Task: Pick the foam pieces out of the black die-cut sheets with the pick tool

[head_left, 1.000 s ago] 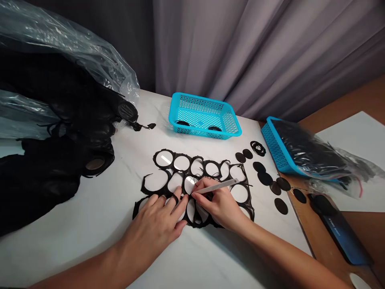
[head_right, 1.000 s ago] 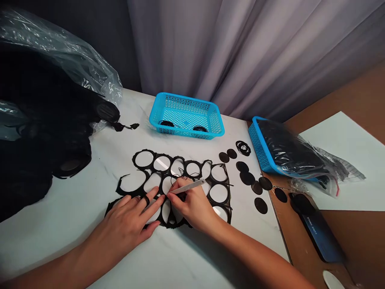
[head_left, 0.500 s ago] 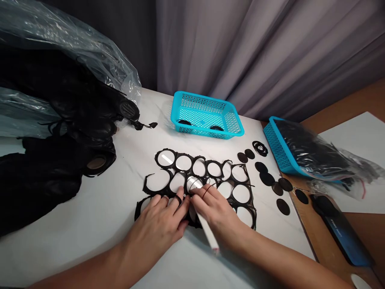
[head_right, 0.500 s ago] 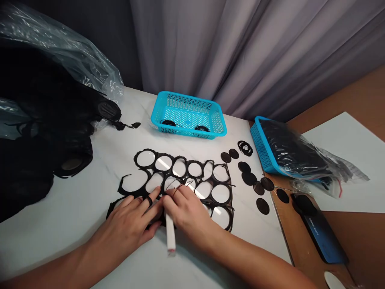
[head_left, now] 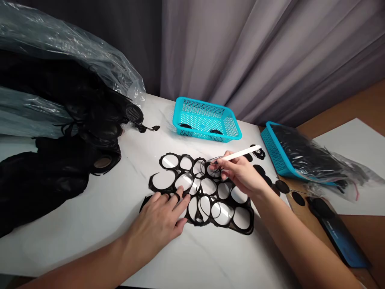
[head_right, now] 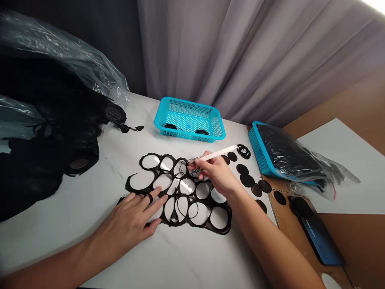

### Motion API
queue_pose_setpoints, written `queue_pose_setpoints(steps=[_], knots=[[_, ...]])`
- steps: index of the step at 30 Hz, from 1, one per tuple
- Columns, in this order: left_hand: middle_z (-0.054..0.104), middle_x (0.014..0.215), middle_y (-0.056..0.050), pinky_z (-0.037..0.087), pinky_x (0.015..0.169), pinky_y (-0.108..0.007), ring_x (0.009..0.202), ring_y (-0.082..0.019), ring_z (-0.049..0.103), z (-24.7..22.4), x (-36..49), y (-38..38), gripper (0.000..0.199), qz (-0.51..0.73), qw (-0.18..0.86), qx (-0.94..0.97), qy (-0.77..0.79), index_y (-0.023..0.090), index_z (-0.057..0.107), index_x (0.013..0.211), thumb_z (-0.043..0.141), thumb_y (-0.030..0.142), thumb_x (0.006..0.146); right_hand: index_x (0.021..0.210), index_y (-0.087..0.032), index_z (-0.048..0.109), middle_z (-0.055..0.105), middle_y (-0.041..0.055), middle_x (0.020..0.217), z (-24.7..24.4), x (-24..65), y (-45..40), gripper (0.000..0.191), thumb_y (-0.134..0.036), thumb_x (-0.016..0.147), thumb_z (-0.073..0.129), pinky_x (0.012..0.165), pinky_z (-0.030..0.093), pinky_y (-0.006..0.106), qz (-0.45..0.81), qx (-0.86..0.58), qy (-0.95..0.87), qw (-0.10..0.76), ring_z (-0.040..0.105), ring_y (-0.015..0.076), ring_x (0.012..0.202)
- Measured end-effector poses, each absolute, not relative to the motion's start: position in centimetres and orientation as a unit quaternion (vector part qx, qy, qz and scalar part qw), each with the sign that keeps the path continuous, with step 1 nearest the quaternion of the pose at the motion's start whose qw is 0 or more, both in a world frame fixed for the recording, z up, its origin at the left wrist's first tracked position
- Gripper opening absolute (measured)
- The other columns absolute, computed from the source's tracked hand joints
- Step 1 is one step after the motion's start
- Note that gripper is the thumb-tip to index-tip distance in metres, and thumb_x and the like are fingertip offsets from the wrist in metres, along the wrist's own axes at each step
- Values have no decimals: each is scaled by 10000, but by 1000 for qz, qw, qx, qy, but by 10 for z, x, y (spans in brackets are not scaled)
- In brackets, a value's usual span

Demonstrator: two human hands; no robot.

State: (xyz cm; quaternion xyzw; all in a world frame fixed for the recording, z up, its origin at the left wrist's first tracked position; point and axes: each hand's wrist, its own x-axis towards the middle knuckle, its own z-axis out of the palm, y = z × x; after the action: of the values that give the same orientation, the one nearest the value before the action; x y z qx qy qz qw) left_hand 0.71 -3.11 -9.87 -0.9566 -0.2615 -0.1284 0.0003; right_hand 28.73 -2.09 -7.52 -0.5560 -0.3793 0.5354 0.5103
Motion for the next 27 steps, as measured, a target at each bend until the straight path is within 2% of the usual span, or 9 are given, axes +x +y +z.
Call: queue_pose_setpoints(steps=[3, 7, 9, 11, 14, 15, 19, 22, 27], knots=[[583, 1365, -122, 455, 749, -351, 740, -179, 592, -95, 9, -30, 461, -139, -8, -958, -252, 176, 636, 1256, 678, 192, 797, 786, -148, 557, 673, 75, 909, -72, 268, -33, 326, -322, 753, 830, 460, 448, 147, 680, -477, -297, 471, 706, 194, 860], [472, 1501, -79, 452, 771, -379, 755, -181, 576, -95, 13, -30, 600, -101, 5, -966, -238, 189, 524, 1428, 661, 289, 852, 818, -136, 550, 689, 108, 985, -70, 265, -43, 281, -275, 806, 794, 699, 560, 189, 778, -388, -282, 406, 697, 147, 860], [480, 1498, -41, 444, 768, -382, 782, -193, 579, -98, 13, -31, 603, -73, 1, -966, -249, 203, 524, 1435, 663, 347, 865, 825, -143, 539, 692, 117, 997, -69, 272, -44, 286, -265, 805, 796, 733, 567, 210, 806, -354, -281, 383, 684, 133, 825], [472, 1506, -18, 435, 773, -376, 795, -191, 583, -100, 13, -31, 591, -52, -7, -965, -257, 226, 536, 1429, 668, 376, 873, 825, -147, 554, 689, 93, 952, -68, 282, -39, 267, -230, 789, 805, 689, 565, 179, 783, -359, -246, 445, 655, 102, 753], [425, 1540, -16, 424, 787, -368, 787, -179, 584, -101, 13, -31, 593, -37, -8, -965, -260, 243, 524, 1444, 664, 384, 885, 805, -141, 594, 670, 73, 890, -67, 294, -24, 168, -99, 785, 755, 636, 557, 115, 644, -414, -116, 633, 618, 70, 687], [417, 1545, -22, 420, 789, -365, 788, -177, 584, -101, 13, -31, 597, -35, -8, -965, -261, 243, 517, 1450, 663, 385, 889, 791, -137, 601, 668, 85, 896, -66, 294, -19, 140, -62, 796, 719, 633, 559, 106, 599, -431, -77, 670, 618, 70, 689], [436, 1532, -50, 411, 790, -359, 791, -173, 588, -98, 12, -31, 577, -38, -6, -966, -256, 236, 520, 1443, 657, 387, 903, 781, -119, 622, 678, 163, 1066, -69, 275, -7, 102, -45, 837, 664, 659, 584, 120, 568, -460, -64, 679, 641, 98, 756], [472, 1504, -69, 415, 806, -369, 812, -180, 608, -95, 12, -32, 571, -41, -2, -966, -255, 227, 522, 1437, 657, 400, 910, 804, -106, 635, 667, 175, 1149, -72, 260, -5, 77, -63, 833, 692, 672, 589, 122, 579, -453, -86, 672, 636, 92, 751], [482, 1498, -50, 426, 833, -380, 834, -187, 619, -92, 10, -33, 596, -34, -7, -967, -254, 228, 510, 1449, 670, 404, 902, 836, -136, 603, 677, 135, 1105, -73, 272, -1, 98, -57, 850, 659, 517, 550, 96, 578, -453, -62, 676, 628, 81, 694]])
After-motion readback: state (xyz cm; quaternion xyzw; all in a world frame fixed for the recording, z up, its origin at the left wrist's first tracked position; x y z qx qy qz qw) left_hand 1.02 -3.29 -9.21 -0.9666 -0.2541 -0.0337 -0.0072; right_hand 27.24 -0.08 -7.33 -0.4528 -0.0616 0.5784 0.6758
